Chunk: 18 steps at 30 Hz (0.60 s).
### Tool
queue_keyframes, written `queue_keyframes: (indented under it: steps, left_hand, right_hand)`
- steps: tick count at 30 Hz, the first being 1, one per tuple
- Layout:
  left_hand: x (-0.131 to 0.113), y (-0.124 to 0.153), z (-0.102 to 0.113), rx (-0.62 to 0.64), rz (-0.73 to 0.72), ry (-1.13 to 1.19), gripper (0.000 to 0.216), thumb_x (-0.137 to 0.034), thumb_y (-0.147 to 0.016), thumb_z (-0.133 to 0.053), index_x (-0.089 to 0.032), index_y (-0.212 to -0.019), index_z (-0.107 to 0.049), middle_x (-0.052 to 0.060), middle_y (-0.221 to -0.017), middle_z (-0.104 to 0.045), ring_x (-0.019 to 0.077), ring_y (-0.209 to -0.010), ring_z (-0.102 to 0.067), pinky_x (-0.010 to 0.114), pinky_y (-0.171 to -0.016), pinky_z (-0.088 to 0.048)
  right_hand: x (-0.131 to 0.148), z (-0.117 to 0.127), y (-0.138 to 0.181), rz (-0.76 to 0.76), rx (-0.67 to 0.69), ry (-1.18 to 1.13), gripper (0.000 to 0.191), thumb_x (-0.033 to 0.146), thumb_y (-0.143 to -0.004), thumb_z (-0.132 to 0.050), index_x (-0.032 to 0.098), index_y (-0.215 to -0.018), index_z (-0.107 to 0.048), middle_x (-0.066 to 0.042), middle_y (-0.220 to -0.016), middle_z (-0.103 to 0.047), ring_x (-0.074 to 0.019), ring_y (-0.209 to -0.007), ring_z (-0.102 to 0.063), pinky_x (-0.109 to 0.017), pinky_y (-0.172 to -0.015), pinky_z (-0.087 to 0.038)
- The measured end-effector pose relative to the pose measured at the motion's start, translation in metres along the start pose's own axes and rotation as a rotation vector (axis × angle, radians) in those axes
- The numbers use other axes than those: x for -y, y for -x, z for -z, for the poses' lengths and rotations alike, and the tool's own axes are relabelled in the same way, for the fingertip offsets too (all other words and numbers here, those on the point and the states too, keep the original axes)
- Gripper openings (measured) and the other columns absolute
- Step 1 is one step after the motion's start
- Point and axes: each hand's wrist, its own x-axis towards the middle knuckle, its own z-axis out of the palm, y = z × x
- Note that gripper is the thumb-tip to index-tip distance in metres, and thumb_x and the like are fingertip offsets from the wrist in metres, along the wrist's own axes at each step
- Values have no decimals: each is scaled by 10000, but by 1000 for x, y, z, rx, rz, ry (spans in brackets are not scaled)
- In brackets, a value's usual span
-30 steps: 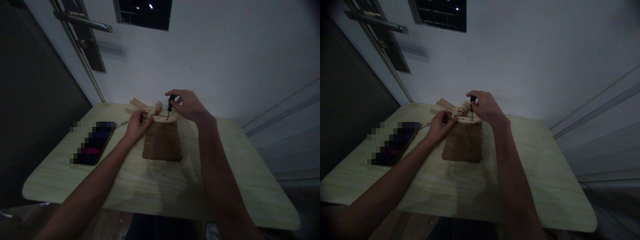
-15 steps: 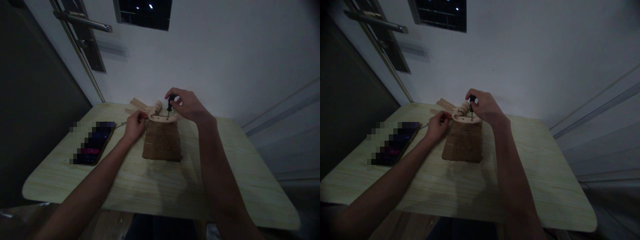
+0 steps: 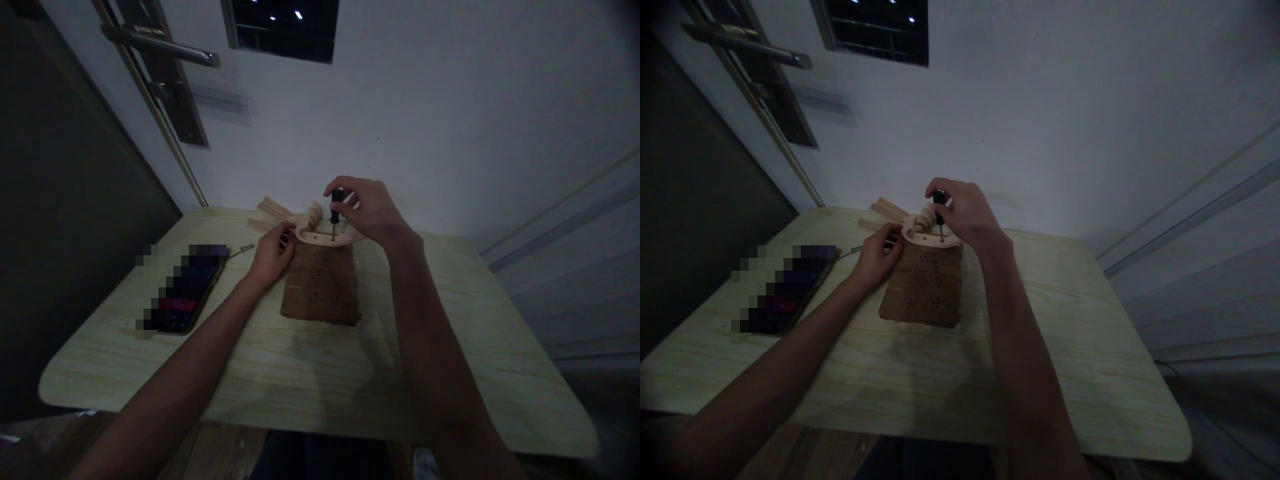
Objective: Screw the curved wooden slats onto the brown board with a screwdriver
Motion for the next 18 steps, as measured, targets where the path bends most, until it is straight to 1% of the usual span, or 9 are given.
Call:
queue_keyframes:
  steps: [2, 7, 11, 13, 15, 18]
  left_hand:
    - [1, 0, -1, 5, -2, 15, 232, -227, -862, -494, -157, -1050, -609, 96, -942, -700, 166, -726, -630, 283, -636, -528]
    - [8, -1, -2, 18, -53, -46, 230, -224, -856, -477, -161, -992, -651, 99, -981, -697, 191, -812, -641, 322, -721, -559]
    - [11, -1, -2, 20, -65, -37, 254, -242, -866, -472, -170, -1024, -657, 96, -1027, -691, 195, -862, -648, 326, -765, -571]
    - [9, -1, -1, 20, -56, -14, 261, -249, -864, -480, -173, -1051, -645, 96, -1042, -692, 194, -850, -652, 319, -749, -572]
    - [7, -1, -1, 32, -32, 18, 252, -252, -863, -488, -176, -1061, -623, 89, -1005, -700, 189, -802, -655, 307, -708, -568]
    - [3, 0, 1, 58, -10, 53, 202, -246, -863, -487, -178, -1016, -600, 79, -949, -709, 181, -759, -656, 290, -667, -557]
  right_hand:
    - [0, 0, 0, 10, 4, 1, 216, 178, -803, -587, 202, -988, -696, -33, -883, -700, -160, -739, -617, -314, -727, -475]
    - [2, 1, 1, -2, 11, 0, 220, 165, -796, -578, 204, -983, -689, -33, -887, -700, -163, -741, -621, -315, -724, -474]
    - [2, 1, 0, -9, -1, 0, 232, 166, -798, -602, 212, -1016, -670, -18, -853, -683, -168, -727, -621, -315, -716, -469]
    - [1, 0, 0, -19, -13, 27, 203, 193, -808, -628, 218, -1006, -663, -12, -817, -671, -176, -724, -617, -324, -717, -467]
    - [0, -2, 0, -49, -38, 76, 166, 245, -808, -670, 219, -971, -654, -14, -772, -654, -188, -722, -606, -336, -715, -465]
    - [-3, -4, 1, -111, -100, 157, 209, 305, -781, -731, 210, -939, -633, -35, -758, -641, -212, -743, -596, -358, -715, -462]
